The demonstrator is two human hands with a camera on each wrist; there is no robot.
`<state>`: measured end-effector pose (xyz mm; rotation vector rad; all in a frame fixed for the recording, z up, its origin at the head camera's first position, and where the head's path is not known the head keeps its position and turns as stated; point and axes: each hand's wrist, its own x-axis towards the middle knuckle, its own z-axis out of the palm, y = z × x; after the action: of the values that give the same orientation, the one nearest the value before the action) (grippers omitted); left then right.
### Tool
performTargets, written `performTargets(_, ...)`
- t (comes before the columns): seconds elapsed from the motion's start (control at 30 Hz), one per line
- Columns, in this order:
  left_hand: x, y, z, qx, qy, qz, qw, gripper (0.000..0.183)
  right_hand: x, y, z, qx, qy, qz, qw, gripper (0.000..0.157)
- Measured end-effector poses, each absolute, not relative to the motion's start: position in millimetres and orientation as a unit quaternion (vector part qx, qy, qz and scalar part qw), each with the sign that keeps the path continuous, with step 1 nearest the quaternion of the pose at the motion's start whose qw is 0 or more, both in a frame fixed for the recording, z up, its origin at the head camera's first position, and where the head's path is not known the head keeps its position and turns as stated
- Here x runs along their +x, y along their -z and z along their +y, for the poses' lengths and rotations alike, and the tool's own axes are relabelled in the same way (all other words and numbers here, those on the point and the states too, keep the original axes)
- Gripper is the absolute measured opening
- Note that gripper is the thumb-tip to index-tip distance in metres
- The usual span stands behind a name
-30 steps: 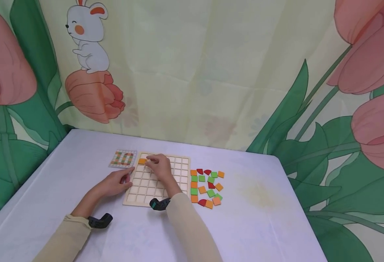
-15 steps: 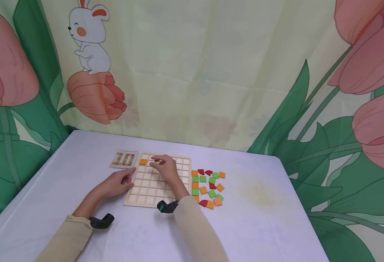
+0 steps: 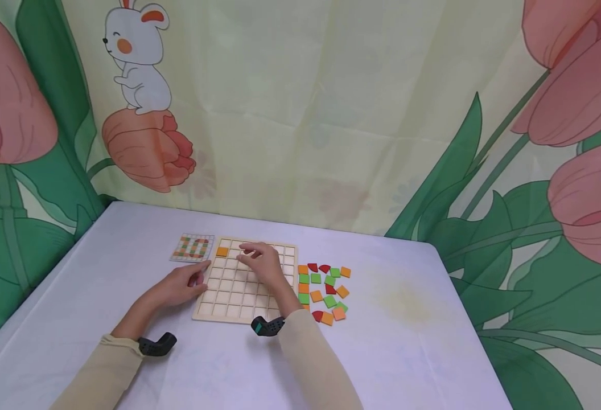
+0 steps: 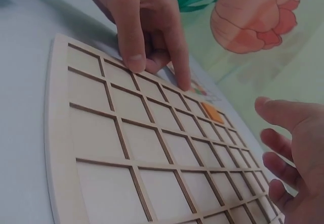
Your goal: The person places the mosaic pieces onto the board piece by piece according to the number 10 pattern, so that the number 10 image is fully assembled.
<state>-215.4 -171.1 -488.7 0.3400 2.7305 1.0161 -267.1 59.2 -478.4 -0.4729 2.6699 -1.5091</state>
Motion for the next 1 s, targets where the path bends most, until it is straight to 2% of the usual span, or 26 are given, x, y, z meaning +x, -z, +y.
performTargets(0.4, -214.9, 489.3, -171.5, 0.116, -0.343, 0.927, 0.098, 0.067, -260.1, 472.7, 75.4, -0.159, 0.49, 0.857, 0.014, 0.034)
performTargets(0.6, -215.5, 490.1, -171.9, 0.117, -0.347, 0.925, 0.103, 0.067, -256.4, 472.7, 85.1, -0.158, 0.487, 0.859, 0.001, 0.03)
performTargets(1.0, -216.4, 488.8, -172.1, 0.125, -0.348, 0.923, 0.101, 0.067, -242.7, 464.9, 109.6, -0.143, 0.476, 0.868, 0.013, 0.03)
